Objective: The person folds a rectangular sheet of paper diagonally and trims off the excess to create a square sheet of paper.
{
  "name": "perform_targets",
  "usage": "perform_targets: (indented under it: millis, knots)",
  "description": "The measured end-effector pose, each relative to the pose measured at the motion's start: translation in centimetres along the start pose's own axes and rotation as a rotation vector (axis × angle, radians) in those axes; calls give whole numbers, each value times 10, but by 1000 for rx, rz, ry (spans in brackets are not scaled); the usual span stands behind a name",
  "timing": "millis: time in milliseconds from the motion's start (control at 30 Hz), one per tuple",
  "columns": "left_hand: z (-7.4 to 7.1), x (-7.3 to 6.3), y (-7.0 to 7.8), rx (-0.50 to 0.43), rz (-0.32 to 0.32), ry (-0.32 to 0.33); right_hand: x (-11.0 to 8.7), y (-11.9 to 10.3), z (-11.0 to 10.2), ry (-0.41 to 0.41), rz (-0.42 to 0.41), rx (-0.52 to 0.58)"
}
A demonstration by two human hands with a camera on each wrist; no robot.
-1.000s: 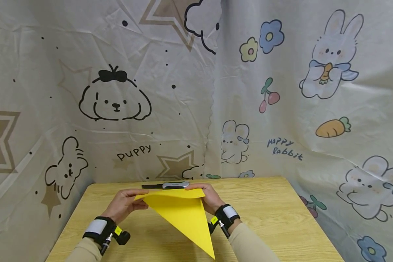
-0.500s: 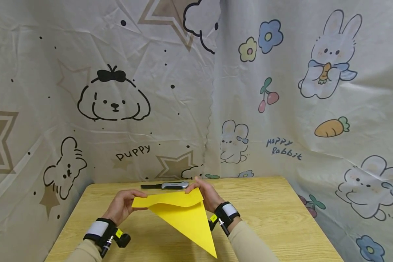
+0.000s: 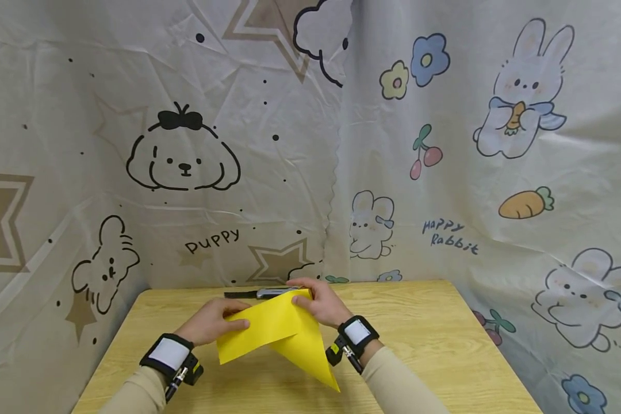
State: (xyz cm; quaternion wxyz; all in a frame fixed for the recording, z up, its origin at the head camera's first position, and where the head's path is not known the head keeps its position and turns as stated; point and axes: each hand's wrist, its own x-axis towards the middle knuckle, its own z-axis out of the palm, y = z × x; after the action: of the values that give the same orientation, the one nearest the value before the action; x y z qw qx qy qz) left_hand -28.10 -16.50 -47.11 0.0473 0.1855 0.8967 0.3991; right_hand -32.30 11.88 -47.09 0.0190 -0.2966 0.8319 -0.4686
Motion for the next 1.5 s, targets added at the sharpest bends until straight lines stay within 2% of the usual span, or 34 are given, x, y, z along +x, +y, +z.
perform_targets:
  millis: [133, 300, 367, 533, 633, 733, 800, 867, 967, 1033, 1167, 1333, 1500]
  knots:
    - [-1, 7, 11, 87, 47, 23, -2, -6, 3, 29, -49, -67]
    - [10, 16, 24, 175, 114, 87, -5, -9, 9, 97, -138, -114]
    - [16, 17, 28, 242, 158, 143, -5, -8, 11, 119, -184, -128]
    - [26, 17, 33, 434, 273, 344, -4, -7, 12, 148, -276, -184]
    - [29, 18, 32, 585, 406, 440, -5, -7, 13, 150, -322, -331]
    - [32, 21, 30, 726, 558, 520, -5, -9, 17, 146, -390, -542]
    - [34, 22, 31, 794, 637, 547, -4, -12, 21, 149, -443, -661]
    - [37, 24, 33, 844, 682, 558, -2, -15, 26, 155, -498, -743]
    - [41, 25, 36, 887, 702, 548, 1, -18, 32, 188, -556, -826]
    - [43, 25, 36, 885, 691, 542, 1, -19, 35, 211, -576, -863]
    - [45, 23, 35, 829, 661, 538, -1, -17, 39, 229, -585, -887]
    - [46, 21, 29, 735, 632, 523, -2, -16, 40, 209, -579, -886]
    - [46, 20, 29, 718, 601, 514, -2, -13, 40, 202, -570, -880]
